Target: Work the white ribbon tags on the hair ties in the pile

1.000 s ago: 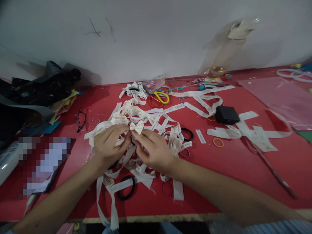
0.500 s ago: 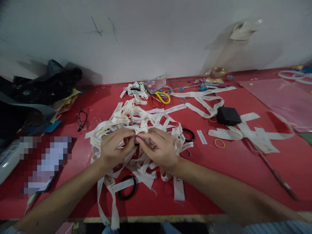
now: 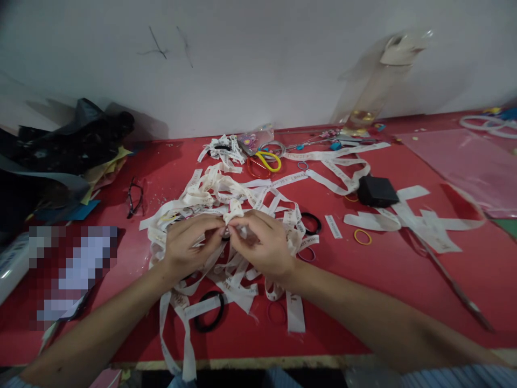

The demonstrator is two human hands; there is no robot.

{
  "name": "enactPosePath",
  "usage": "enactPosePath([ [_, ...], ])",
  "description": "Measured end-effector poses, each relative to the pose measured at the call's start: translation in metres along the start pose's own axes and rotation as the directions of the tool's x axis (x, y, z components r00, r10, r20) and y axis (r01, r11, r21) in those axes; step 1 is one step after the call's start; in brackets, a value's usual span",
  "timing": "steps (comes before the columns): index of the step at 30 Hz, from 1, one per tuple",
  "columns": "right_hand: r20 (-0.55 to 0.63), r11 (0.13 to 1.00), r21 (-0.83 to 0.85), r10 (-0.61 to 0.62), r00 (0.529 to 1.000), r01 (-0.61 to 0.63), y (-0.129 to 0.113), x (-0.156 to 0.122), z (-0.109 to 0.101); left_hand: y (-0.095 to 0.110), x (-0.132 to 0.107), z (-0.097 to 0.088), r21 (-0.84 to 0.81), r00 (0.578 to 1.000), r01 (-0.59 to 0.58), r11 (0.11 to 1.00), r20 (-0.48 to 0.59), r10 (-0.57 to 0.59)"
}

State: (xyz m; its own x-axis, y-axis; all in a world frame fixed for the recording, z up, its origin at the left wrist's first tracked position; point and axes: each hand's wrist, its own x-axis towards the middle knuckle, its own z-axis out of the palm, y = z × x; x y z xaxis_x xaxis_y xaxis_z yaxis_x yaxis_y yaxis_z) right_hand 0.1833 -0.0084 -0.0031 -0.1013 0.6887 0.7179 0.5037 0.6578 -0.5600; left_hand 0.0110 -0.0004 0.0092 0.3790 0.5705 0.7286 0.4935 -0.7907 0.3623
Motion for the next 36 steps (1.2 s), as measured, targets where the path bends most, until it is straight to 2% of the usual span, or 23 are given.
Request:
enactPosePath([
  [4,0.012,0.999,-0.033,-0.029,0.999,0.03,0.004,0.002,0.0,-0.001,-0.001,0.002,0.037,1.0,-0.001,0.999,-0.001,0.001],
  [10,0.121,0.958,-0.144,-0.233,0.965,0.249,0.011,0.011,-0.005,-0.002,-0.002,-0.001,0.22,0.999,-0.042,0.975,0.032,0.036],
  [13,0.129,0.933,-0.204,-0.274,0.953,0.296,0.012,0.012,-0.004,-0.001,-0.002,-0.002,0.283,0.996,-0.084,0.956,0.051,0.072],
  [17,0.1,0.941,-0.208,-0.253,0.962,0.269,0.011,0.011,-0.002,0.0,-0.003,-0.001,0.261,0.998,-0.045,0.964,0.051,0.033],
  [22,0.134,0.961,-0.179,-0.19,0.973,0.212,0.009,0.012,-0.003,0.0,-0.002,0.001,0.232,0.999,-0.021,0.973,0.036,0.013],
  [26,0.151,0.961,-0.159,-0.203,0.967,0.226,0.012,0.011,-0.004,-0.001,0.0,-0.001,0.228,1.0,-0.003,0.974,0.03,-0.004],
  [30,0.155,0.952,-0.172,-0.226,0.962,0.252,0.014,0.011,-0.004,-0.002,0.0,-0.002,0.288,0.998,-0.051,0.956,0.046,0.039],
  [36,0.115,0.944,-0.193,-0.251,0.961,0.27,0.012,0.012,-0.003,0.001,-0.002,0.0,0.293,0.997,-0.05,0.955,0.07,0.031],
])
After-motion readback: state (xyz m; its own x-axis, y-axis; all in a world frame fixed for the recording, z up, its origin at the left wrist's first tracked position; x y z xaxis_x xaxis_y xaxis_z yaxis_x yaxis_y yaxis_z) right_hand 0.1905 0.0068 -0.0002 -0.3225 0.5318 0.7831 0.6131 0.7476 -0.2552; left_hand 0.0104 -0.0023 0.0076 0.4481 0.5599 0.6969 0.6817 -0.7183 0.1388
